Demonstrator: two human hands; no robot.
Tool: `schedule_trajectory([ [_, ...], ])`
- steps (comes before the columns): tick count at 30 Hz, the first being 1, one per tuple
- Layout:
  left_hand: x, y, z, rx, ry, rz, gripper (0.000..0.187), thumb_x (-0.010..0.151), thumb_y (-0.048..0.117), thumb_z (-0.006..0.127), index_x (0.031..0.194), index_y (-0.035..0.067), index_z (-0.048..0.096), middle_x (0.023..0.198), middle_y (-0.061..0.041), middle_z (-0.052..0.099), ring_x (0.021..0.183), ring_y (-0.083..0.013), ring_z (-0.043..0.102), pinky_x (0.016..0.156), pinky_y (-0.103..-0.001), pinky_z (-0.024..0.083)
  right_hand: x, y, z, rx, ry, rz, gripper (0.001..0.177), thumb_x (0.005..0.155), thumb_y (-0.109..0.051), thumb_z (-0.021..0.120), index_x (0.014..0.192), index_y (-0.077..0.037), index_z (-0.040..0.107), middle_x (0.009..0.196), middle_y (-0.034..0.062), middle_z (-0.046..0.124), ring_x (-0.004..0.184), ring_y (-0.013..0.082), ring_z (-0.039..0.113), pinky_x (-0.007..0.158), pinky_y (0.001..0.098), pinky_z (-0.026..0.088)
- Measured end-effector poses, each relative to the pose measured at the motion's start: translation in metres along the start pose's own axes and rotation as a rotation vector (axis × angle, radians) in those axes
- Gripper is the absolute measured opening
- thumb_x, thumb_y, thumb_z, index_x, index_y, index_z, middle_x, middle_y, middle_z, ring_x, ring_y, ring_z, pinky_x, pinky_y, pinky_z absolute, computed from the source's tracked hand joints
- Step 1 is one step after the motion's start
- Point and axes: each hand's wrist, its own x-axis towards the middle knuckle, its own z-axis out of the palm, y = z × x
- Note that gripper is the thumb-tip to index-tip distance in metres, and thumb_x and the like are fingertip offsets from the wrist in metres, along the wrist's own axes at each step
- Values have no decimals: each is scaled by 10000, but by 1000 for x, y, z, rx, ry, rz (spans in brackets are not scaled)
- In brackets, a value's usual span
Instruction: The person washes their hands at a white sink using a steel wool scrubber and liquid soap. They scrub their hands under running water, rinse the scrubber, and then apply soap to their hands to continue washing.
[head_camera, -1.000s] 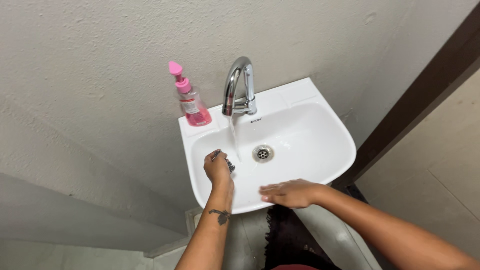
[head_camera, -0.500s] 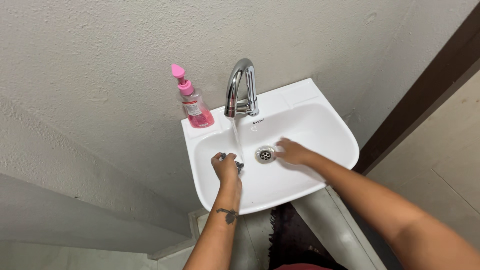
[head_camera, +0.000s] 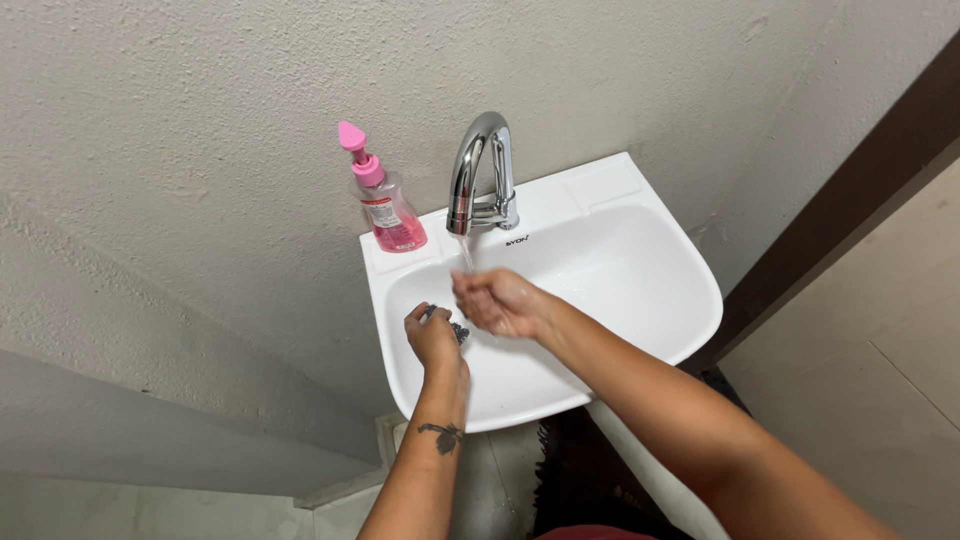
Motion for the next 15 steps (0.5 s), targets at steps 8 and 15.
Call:
schedule_trajectory([
  [8, 7, -15, 17, 1, -63, -31, 311, 843, -16, 581, 1153, 15, 572, 894, -96, 634, 704, -153, 601, 588, -289, 518, -126, 67, 51, -1550, 478, 123, 466, 1001, -451, 476, 1276, -113, 640, 1225, 63, 742, 1206, 230, 669, 1061, 429, 495],
  [15, 3, -17, 30, 22, -88, -69, 308, 838, -19, 570, 1145, 14, 561, 891, -106, 624, 691, -163, 589, 582, -300, 511, -219, 31, 80, -1989, 720, 789, 756, 997, -658, 162, 1579, -191, 286, 1682, -16, 219, 1568, 192, 192, 1282, 402, 121],
])
